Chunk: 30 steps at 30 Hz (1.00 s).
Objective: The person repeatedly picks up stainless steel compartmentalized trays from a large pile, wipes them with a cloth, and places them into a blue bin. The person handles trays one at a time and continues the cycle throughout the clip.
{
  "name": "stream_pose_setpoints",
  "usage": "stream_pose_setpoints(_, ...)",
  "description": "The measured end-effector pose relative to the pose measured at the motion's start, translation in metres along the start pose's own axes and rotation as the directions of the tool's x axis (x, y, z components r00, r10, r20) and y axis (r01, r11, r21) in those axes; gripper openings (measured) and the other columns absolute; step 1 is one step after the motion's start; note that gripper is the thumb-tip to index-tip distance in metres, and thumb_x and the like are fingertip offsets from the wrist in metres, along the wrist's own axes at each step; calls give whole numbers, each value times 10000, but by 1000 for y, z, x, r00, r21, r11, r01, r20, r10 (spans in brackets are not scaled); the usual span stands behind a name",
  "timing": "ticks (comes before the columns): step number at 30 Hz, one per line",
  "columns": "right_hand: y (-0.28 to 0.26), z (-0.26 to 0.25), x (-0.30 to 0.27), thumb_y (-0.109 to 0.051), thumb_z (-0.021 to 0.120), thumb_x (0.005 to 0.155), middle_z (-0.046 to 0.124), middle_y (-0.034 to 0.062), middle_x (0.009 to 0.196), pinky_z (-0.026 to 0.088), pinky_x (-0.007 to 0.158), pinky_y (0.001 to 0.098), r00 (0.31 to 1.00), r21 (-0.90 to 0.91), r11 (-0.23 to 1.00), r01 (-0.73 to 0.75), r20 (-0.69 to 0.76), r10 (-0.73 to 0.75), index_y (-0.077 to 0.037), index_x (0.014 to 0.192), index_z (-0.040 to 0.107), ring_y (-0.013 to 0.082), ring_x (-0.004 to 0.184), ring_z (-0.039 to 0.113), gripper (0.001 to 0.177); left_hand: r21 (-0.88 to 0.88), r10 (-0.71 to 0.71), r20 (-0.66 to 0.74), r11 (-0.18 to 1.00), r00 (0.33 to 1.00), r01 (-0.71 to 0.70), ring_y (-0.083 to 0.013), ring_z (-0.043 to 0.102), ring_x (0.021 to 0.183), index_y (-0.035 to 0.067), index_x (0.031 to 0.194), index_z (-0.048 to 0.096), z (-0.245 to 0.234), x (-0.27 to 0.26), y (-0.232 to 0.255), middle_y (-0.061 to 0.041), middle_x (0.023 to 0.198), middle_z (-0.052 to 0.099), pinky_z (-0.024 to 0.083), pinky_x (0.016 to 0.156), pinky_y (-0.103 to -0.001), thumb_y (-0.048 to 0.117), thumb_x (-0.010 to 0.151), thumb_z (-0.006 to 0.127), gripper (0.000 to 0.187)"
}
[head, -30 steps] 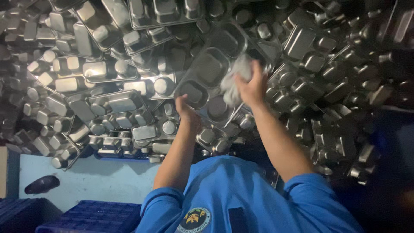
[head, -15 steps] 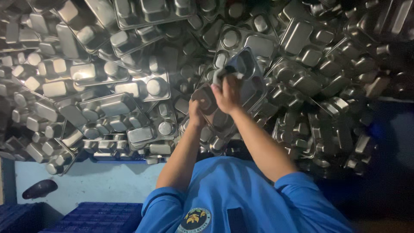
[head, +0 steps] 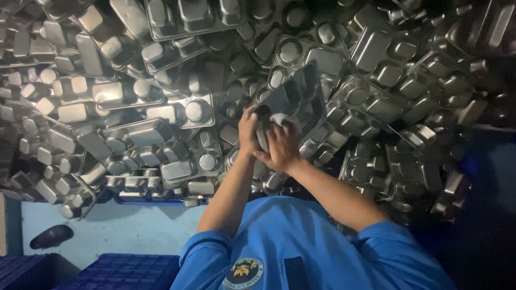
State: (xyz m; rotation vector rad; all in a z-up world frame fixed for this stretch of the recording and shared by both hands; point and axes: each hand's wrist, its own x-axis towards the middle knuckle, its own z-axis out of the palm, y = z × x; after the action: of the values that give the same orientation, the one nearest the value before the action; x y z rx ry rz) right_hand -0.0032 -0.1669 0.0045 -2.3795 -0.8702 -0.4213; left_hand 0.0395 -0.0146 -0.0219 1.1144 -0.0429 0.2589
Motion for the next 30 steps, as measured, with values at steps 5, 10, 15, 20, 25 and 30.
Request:
stream_pose_setpoints(5,21,26,-39,-521,699,906,510,276,1445,343,1196,585,1000,44,999,-14,13,13,33,1382,617,478,1364,458,735,-274,-99,-107,960,989,66,-261,654,1118,50,1312,594,6,7,13,-101,1214,654,545,953,-399,377,942,603,494)
stream_pose_setpoints(10,64,3,1,-436,723,792,449,234,1528,295,1271,539,944,-256,955,-151,248,216,28,1316,666,415,1483,375,701,-604,-270,-132,785,954,138,-314,653,1146,80,1323,582,8,45,-32,-128,1235,654,556,979,-461,369,925,642,495)
stream_pose_setpoints(15,165,-61,97,-711,726,775,197,238,1599,161,1199,567,683,-435,824,-364,477,553,30,1495,389,446,1473,205,1086,127,-308,-269,928,912,351,-353,588,1289,101,1406,555,39,130,-111,-154,1373,624,426,1091,-490,494,997,608,570)
stream_pose_setpoints(20,281,-59,164,-615,651,868,104,206,1665,109,1190,599,694,-511,790,-339,431,577,-127,1522,329,436,1497,175,877,996,-48,35,-79,998,-39,-554,394,1422,171,1495,483,102,222,-143,-280,1530,444,292,1140,-677,661,709,725,958)
stream_pose_setpoints(25,331,13,153,-503,744,739,219,166,1621,44,1163,666,665,-460,771,-441,409,625,-147,1441,448,407,1482,199,841,999,-243,37,2,969,-38,-583,211,1478,342,1535,425,126,254,-145,-171,1700,194,283,1086,-710,711,760,708,904)
stream_pose_setpoints(30,334,40,124,-465,741,773,296,156,1602,91,1132,719,748,-425,784,-451,298,592,-170,1317,554,400,1497,261,647,999,-254,18,-29,967,-26,-584,267,1420,353,1539,418,126,249,-148,-207,1670,260,282,1136,-683,724,753,688,910)
